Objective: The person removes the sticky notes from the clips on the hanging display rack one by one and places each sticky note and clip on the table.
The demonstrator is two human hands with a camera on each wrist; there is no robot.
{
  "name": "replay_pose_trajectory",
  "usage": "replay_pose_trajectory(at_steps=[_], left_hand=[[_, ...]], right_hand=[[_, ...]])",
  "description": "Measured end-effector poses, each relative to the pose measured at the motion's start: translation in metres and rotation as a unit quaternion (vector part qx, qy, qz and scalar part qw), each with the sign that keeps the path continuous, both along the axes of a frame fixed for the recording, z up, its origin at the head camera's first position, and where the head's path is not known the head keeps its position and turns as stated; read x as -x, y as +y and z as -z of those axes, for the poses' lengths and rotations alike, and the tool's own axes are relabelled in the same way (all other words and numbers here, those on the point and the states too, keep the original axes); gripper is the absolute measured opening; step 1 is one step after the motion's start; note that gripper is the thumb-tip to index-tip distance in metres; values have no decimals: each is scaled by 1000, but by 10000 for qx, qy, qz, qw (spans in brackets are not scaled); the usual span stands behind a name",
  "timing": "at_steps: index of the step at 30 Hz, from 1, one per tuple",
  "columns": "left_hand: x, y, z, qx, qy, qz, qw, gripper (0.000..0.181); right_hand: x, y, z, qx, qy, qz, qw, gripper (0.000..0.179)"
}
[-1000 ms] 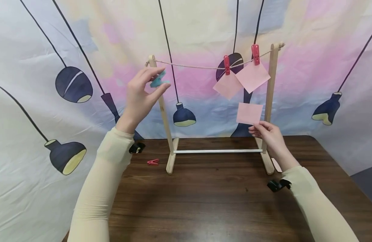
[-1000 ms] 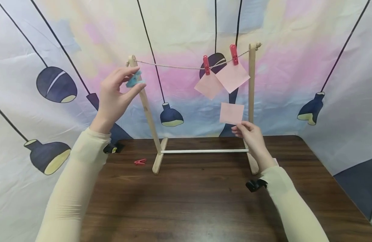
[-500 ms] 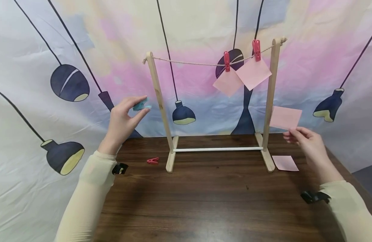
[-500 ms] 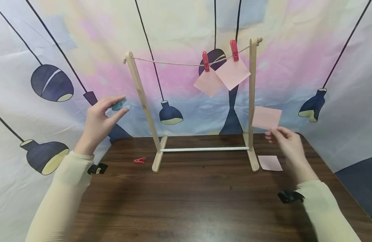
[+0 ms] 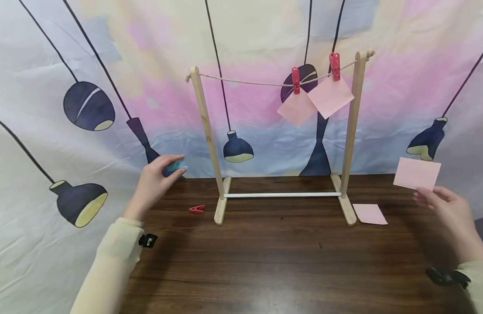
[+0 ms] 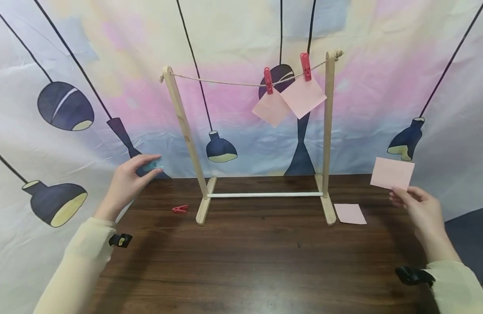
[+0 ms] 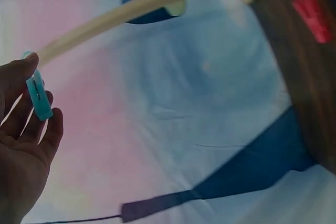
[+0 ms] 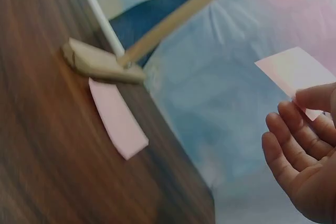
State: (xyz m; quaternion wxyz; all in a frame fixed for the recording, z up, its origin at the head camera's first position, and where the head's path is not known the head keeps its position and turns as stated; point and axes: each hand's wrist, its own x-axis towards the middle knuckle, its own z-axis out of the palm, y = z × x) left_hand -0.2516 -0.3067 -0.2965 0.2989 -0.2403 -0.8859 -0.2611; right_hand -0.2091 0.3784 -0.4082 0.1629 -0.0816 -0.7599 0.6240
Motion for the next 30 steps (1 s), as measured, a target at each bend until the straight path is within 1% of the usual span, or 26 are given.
replay_pose_trajectory(at_steps=[3,7,10,12,14,17,20,23,26,28,30], left_hand=[[0,-10,14,105,-308,-61,9995,37],[0,-20,33,284,-640,-156,9974,36],[0,-25,47,375,-817,-161,9958,36],[-1,-27,56,420,-966,-110,9944,36],[-1,-27,65,457,-1141,-63,9924,36],[-5,-27,76,574,-1497,29,9871,35],[-9,-26,91,661,-1882,53,9799,34],[-11,-26,106,654,-2314,113,9706,34],[-15,-26,117,620,-2730,205,9598,34],[-15,-25,123,621,-2890,267,9550,35],[-15,-24,129,690,-2945,299,9527,35]], right_hand=[[-5,11,7,-30,-331,131,9994,12],[-10,22,17,-319,-680,303,9967,15],[-12,29,23,-475,-748,387,9953,18],[-13,32,28,-707,-843,448,9929,20],[-12,34,32,-937,-867,388,9911,21],[-10,36,39,-1628,-972,283,9814,42],[-5,36,45,-2166,-1025,130,9708,63],[1,38,52,-2328,-1095,-80,9663,65],[5,40,56,-2382,-1123,-327,9642,65],[8,42,57,-2439,-1141,-478,9619,64],[11,42,57,-2578,-1169,-583,9573,62]])
